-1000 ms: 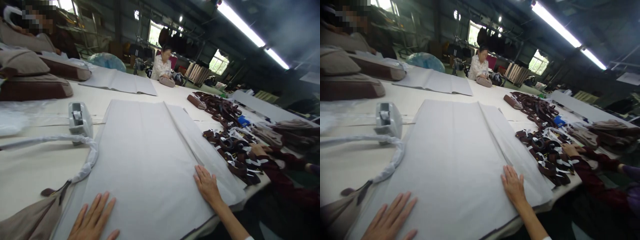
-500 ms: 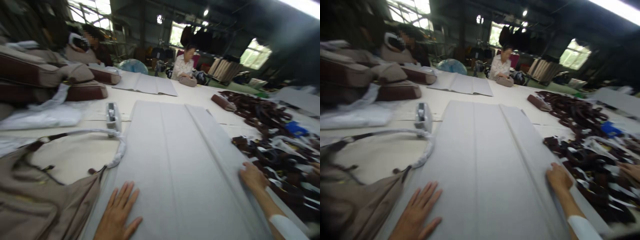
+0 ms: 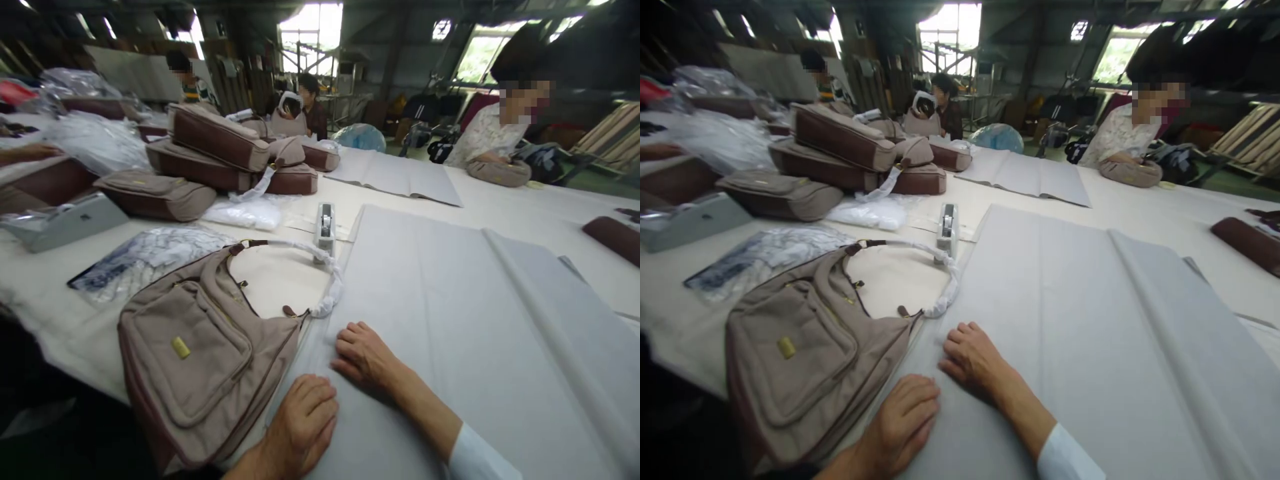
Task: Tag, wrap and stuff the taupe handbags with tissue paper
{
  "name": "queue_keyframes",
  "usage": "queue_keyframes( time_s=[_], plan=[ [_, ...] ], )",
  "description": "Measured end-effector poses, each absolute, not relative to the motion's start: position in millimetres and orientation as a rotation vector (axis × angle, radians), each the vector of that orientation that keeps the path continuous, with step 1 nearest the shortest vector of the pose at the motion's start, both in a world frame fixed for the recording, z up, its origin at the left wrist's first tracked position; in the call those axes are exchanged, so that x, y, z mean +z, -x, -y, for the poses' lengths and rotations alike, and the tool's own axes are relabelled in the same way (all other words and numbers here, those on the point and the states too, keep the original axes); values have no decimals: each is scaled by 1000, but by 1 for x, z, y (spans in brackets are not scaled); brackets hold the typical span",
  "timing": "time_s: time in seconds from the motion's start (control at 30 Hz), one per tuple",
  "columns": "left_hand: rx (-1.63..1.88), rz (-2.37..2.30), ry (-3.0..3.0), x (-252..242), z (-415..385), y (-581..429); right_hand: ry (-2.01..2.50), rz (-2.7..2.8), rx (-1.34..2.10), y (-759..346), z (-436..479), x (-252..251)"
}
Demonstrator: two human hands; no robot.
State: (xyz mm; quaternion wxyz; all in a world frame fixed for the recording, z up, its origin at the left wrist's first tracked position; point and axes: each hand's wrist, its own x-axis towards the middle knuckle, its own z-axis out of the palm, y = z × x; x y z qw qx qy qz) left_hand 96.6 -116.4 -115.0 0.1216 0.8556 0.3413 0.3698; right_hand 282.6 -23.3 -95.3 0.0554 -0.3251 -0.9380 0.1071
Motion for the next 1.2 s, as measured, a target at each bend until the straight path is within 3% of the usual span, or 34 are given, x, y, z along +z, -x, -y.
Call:
queue_keyframes(
  time_s=[0.23,0.47,0.67,0.8,1.0,1.2],
  plan=[
    [1006,-1230,-2200,-111,105,-83,1094,2698,439,-323,45,-108],
    [575,-1512,-2249,-110,93,-127,1175,2547,544,-320,45,-110],
    [838,-1359,-2585,-145,109,-175,1189,2628,435,-311,25,-107],
    [794,-1098,-2644,-152,110,-177,1080,2917,385,-297,6,-101],
    [755,-944,-2659,-140,109,-166,1105,2893,511,-304,6,-96],
    [1069,-1231,-1964,-120,96,-143,1036,2734,580,-315,19,-98]
  ],
)
